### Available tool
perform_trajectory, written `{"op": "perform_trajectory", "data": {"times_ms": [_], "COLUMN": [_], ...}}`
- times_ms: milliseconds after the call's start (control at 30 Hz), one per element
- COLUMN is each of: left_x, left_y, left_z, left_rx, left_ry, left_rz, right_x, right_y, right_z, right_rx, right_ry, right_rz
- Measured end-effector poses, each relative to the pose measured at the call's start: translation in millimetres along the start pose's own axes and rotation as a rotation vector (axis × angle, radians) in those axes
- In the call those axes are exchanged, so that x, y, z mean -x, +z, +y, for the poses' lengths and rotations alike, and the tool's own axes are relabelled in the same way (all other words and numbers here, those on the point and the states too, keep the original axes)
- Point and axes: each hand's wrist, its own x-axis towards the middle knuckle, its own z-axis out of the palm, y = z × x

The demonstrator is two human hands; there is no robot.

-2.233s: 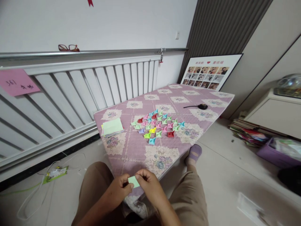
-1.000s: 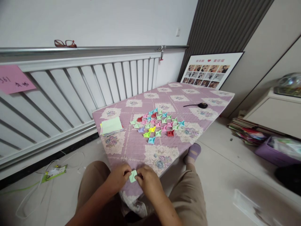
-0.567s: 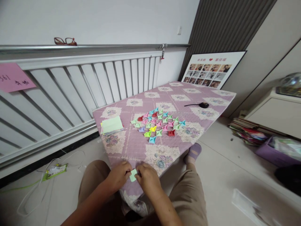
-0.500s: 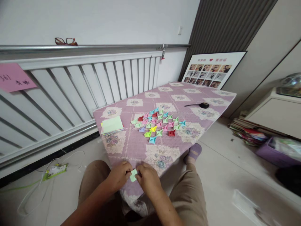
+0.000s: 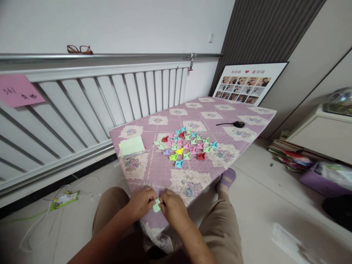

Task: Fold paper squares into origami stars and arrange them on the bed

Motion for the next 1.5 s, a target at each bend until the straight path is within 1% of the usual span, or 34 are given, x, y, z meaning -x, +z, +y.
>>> {"op": "perform_trajectory", "data": {"times_ms": [200, 533, 733, 933, 1233, 1500], "left_x": [-0.2, -3.9, -7.5, -4.7, 2.9, 11.0], "left_y": [1.6, -6.3, -2.6, -1.3, 0.2, 7.8], "left_z": [-2.0, 2.2, 2.0, -0.2, -2.0, -0.3], "left_rx": [-0.017, -0.039, -0.075, -0.106, -0.160, -0.260], "left_ry": [0.011, 0.001, -0.014, 0.015, 0.094, 0.106], "left_rz": [-0.007, -0.058, -0.056, -0.053, -0.035, 0.011], "right_x": [-2.4, -9.0, -8.8, -11.2, -5.9, 2.8], "right_y": [0.0, 0.1, 0.2, -3.3, 4.1, 9.7], "right_z": [-1.5, -0.5, 0.2, -0.2, 2.4, 3.4], "right_rx": [0.003, 0.016, 0.018, 0.035, 0.119, 0.216], "right_ry": [-0.035, -0.072, -0.078, -0.098, -0.146, -0.209], "right_rz": [-0.004, -0.063, -0.077, -0.088, -0.039, 0.005]}}
